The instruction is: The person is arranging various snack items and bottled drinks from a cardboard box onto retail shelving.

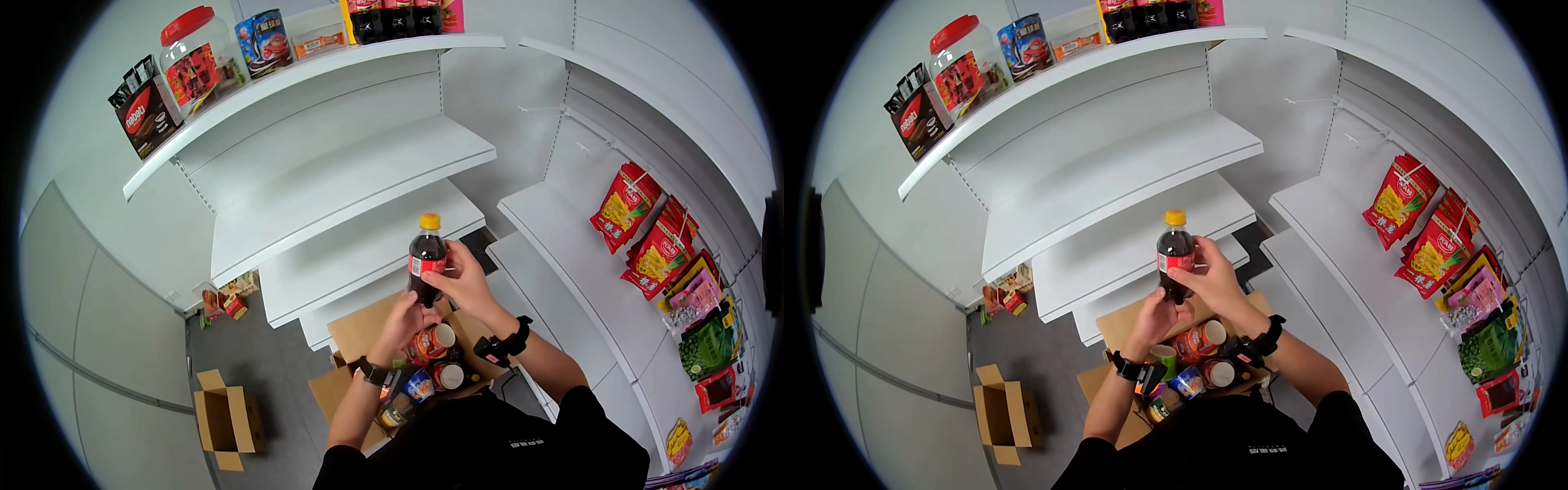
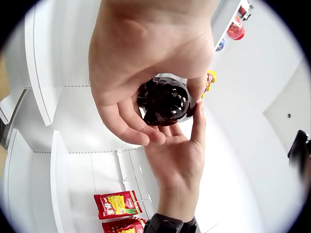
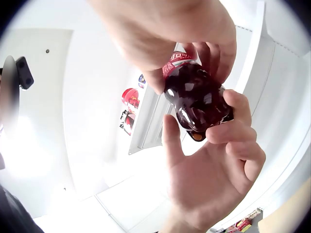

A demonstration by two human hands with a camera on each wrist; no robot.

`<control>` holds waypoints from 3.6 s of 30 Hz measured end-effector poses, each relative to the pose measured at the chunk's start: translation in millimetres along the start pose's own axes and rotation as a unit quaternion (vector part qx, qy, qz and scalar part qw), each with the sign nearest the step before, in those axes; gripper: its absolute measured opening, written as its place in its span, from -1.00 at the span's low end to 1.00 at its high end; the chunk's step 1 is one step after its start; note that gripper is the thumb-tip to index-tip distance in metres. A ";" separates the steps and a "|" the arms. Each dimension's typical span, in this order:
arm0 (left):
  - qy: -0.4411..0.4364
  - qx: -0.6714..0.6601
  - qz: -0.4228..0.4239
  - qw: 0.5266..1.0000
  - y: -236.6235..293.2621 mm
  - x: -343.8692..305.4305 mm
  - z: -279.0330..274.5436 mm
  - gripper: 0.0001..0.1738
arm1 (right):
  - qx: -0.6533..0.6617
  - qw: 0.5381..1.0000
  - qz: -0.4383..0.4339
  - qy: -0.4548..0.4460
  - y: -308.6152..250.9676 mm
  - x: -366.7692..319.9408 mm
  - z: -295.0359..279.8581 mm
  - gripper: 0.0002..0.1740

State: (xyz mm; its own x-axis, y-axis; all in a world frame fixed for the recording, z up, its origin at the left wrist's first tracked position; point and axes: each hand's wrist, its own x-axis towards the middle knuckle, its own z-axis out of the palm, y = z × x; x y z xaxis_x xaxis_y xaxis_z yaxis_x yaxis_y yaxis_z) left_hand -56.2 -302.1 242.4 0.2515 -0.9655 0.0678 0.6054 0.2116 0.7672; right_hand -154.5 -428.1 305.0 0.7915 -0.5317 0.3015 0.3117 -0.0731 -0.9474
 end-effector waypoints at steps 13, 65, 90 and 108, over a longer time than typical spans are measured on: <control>-0.055 -0.107 -0.034 0.992 -3.2 3.6 10.3 -0.38 | -0.005 0.993 0.018 -0.118 -5.7 -2.9 -23.5 -0.24; 0.232 0.144 0.101 0.957 -16.6 -5.1 -26.4 -0.41 | -0.253 0.939 -0.232 0.011 -240.9 232.8 -147.4 -0.22; 0.381 0.075 0.146 0.910 -32.3 -46.8 -45.5 -0.49 | -0.370 0.881 -0.255 0.148 -249.8 397.2 -159.0 -0.14; 0.393 0.128 0.074 0.907 -47.6 -35.5 -54.6 -0.21 | -0.361 0.891 -0.245 0.128 -235.6 426.9 -165.3 -0.18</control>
State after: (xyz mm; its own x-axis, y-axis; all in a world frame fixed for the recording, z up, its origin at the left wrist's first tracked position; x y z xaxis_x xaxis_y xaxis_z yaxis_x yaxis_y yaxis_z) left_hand -52.7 -269.6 168.6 0.8379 -0.5008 -0.2172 0.3518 0.1911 0.9164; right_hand 23.1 -777.4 639.1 0.4783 -0.4560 0.7505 0.0939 -0.8232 -0.5600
